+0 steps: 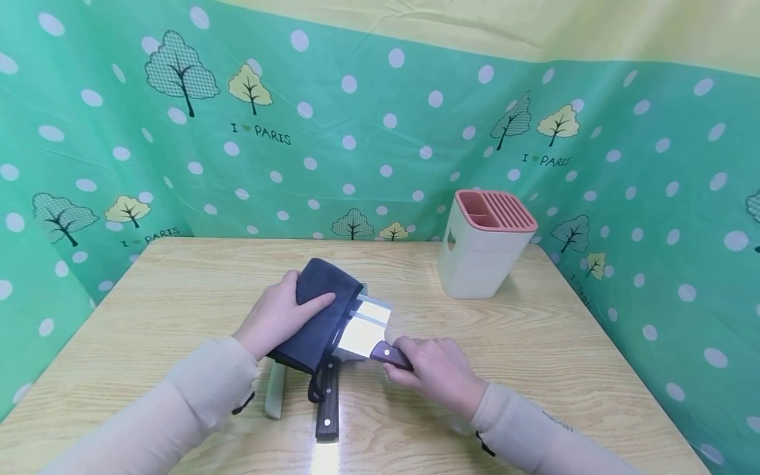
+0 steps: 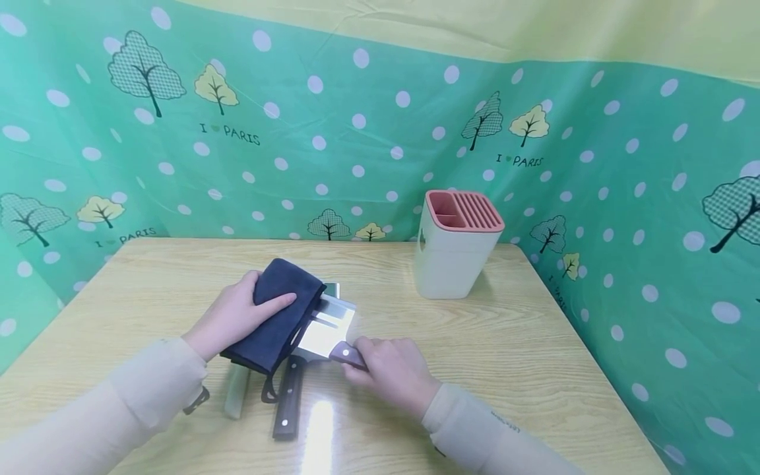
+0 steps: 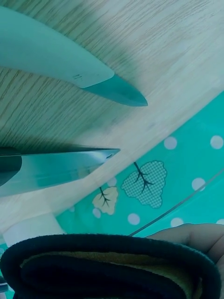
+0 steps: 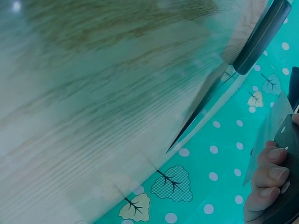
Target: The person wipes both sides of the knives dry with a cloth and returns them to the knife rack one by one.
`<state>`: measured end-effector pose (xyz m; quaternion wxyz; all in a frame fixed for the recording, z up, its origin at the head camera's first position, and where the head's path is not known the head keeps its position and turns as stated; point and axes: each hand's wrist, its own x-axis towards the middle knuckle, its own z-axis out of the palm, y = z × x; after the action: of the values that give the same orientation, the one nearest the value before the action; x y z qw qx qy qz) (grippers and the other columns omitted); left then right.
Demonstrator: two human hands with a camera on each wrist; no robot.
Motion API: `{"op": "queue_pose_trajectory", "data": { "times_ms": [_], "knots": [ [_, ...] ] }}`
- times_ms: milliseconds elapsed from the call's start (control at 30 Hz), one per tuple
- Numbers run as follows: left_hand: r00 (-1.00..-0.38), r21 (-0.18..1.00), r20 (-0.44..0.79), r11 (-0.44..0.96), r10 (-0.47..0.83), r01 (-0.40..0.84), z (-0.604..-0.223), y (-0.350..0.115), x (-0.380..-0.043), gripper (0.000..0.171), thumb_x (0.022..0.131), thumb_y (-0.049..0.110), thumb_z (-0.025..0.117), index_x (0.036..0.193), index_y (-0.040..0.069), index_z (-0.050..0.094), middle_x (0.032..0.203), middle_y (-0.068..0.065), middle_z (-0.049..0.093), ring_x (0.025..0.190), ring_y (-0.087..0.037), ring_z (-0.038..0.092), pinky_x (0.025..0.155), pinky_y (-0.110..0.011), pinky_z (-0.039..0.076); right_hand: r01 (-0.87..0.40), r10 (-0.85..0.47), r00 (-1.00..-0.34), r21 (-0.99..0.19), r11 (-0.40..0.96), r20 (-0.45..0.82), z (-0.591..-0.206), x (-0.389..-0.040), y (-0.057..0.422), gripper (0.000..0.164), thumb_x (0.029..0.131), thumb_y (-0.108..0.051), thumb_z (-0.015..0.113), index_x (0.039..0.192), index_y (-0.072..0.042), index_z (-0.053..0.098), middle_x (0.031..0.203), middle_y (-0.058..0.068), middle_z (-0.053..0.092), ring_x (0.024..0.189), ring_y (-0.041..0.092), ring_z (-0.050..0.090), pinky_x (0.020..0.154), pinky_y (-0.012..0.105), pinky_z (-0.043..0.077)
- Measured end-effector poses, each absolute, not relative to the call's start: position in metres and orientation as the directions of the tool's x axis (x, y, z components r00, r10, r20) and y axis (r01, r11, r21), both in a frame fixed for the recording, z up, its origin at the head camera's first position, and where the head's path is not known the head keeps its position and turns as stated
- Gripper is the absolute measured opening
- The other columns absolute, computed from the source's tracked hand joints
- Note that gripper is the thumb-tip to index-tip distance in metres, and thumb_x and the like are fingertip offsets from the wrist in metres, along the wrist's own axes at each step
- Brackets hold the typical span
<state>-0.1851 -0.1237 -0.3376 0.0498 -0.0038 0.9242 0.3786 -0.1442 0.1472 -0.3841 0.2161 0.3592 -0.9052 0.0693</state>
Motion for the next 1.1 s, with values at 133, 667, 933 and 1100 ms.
{"op": "queue_pose_trajectory", "data": {
  "times_ms": [133,667,933,1100],
  "knots": [
    [-0.995,0.7,-0.096,0.713,0.034,-0.043,-0.337,-0.126,-0.185,0.082,0.078,0.066,0.055,0.13,0.005,0.036,0.094,-0.014,0.058,0.064,-0.019,0.057,0.053,-0.03,0.048,-0.679,-0.62,-0.654,0.025,0.734,0.434,-0.383,-0.143,0.148,0.025,0.08,-0.043,0.064,0.078,-0.019,0.055,0.054,-0.015,0.047,0.043,-0.001,0.032,0.037,0.015,0.017],
    [-0.996,0.703,-0.085,0.71,0.025,-0.042,-0.336,-0.136,-0.186,0.081,0.079,0.065,0.055,0.128,0.003,0.036,0.091,-0.015,0.057,0.061,-0.019,0.057,0.051,-0.031,0.048,-0.677,-0.614,-0.641,0.037,0.735,0.46,-0.385,-0.143,0.149,0.023,0.078,-0.042,0.065,0.08,-0.021,0.057,0.056,-0.017,0.049,0.043,-0.002,0.032,0.037,0.014,0.017],
    [-0.997,0.663,-0.079,0.747,0.014,-0.042,-0.335,-0.141,-0.186,0.083,0.078,0.068,0.052,0.127,0.003,0.037,0.088,-0.014,0.057,0.06,-0.02,0.056,0.051,-0.031,0.046,-0.674,-0.607,-0.647,0.029,0.739,0.461,-0.386,-0.142,0.151,0.023,0.078,-0.042,0.065,0.078,-0.02,0.056,0.057,-0.016,0.048,0.044,-0.002,0.032,0.037,0.014,0.018],
    [-0.999,0.608,-0.052,0.793,-0.001,-0.032,-0.336,-0.145,-0.186,0.086,0.077,0.071,0.05,0.129,0.003,0.038,0.089,-0.013,0.058,0.063,-0.02,0.054,0.052,-0.03,0.043,-0.672,-0.607,-0.653,0.023,0.74,0.453,-0.387,-0.142,0.151,0.024,0.078,-0.042,0.065,0.078,-0.02,0.055,0.056,-0.017,0.046,0.044,-0.002,0.032,0.038,0.014,0.018]
  ]
}}
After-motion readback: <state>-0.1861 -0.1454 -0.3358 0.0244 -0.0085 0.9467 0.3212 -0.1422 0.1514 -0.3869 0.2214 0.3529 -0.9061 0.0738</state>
